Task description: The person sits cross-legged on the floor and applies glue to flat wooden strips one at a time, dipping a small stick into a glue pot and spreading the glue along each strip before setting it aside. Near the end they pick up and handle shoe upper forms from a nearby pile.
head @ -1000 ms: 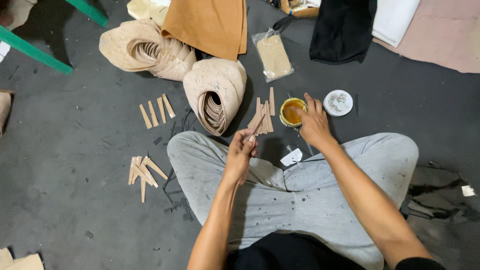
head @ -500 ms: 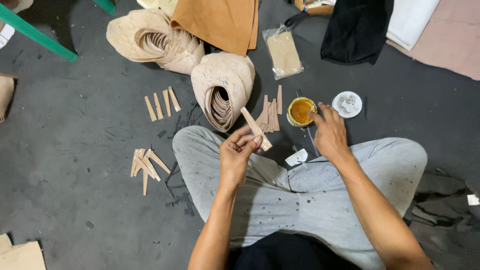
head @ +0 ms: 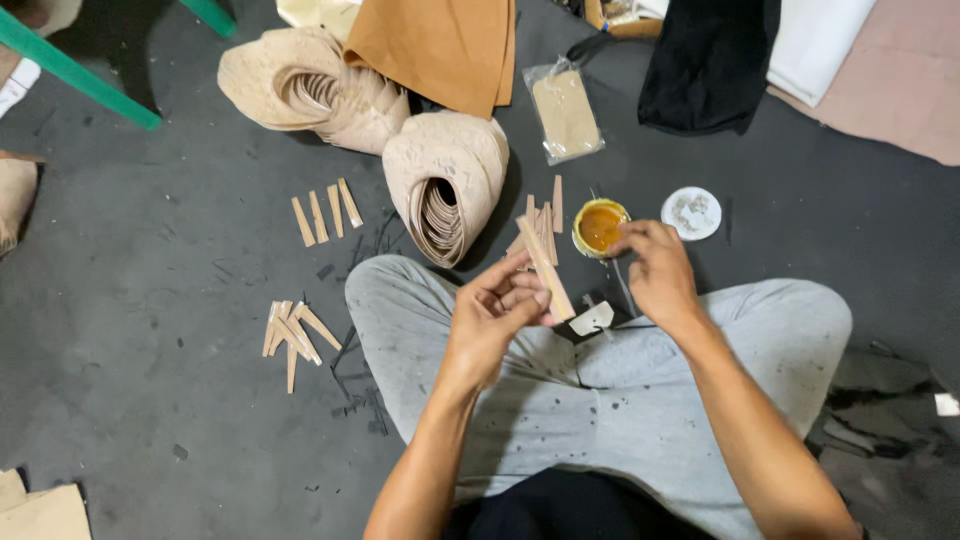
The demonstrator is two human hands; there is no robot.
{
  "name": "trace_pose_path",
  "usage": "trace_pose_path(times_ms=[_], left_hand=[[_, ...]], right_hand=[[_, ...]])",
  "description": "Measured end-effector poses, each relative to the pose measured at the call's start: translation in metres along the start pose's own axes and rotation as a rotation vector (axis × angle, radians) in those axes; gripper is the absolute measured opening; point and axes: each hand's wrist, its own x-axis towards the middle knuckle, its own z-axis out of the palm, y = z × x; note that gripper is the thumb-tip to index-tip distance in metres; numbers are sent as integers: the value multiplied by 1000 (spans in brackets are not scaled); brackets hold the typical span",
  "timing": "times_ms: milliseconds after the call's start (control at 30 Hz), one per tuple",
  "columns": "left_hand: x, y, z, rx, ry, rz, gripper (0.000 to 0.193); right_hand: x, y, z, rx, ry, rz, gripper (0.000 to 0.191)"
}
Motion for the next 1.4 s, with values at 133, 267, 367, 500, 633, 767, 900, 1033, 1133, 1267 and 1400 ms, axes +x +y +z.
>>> trace_pose_path(times_ms=[133, 267, 367, 500, 633, 767, 900, 1033, 1133, 1267, 1400], left_hand=[[-6, 7, 11, 18, -102, -20, 63], [-6, 12, 22, 56, -153, -43, 68], [-9, 14, 28, 52, -162, -47, 68], [-10, 17, 28, 27, -170, -49, 69], [-10, 20, 25, -12, -173, -40, 71], [-9, 20, 27, -32, -173, -29, 69], [-4, 25, 20, -88, -104, -3, 69], [1, 32, 8, -92, -66, 32, 69], [-1, 28, 12, -10, -115, 48, 69], [-6, 18, 27, 40, -186, -8, 68], [-6, 17, 27, 63, -158, 25, 66]], right_hand=[[-9, -59, -29, 780, -52, -124, 59], [-8, -103, -47, 620, -63, -198, 58], [-1, -118, -53, 554, -60, -217, 59], [2, -120, -55, 465, -50, -253, 60], [-4, -116, -52, 445, -37, -207, 60], [-5, -109, -48, 384, 10, -287, 59], [-15, -106, -46, 364, 10, -353, 56], [-31, -111, -48, 391, 49, -429, 55], [-26, -114, -53, 462, 57, -283, 59], [1, -118, -55, 250, 102, -310, 66], [9, -122, -51, 96, 114, -413, 65]])
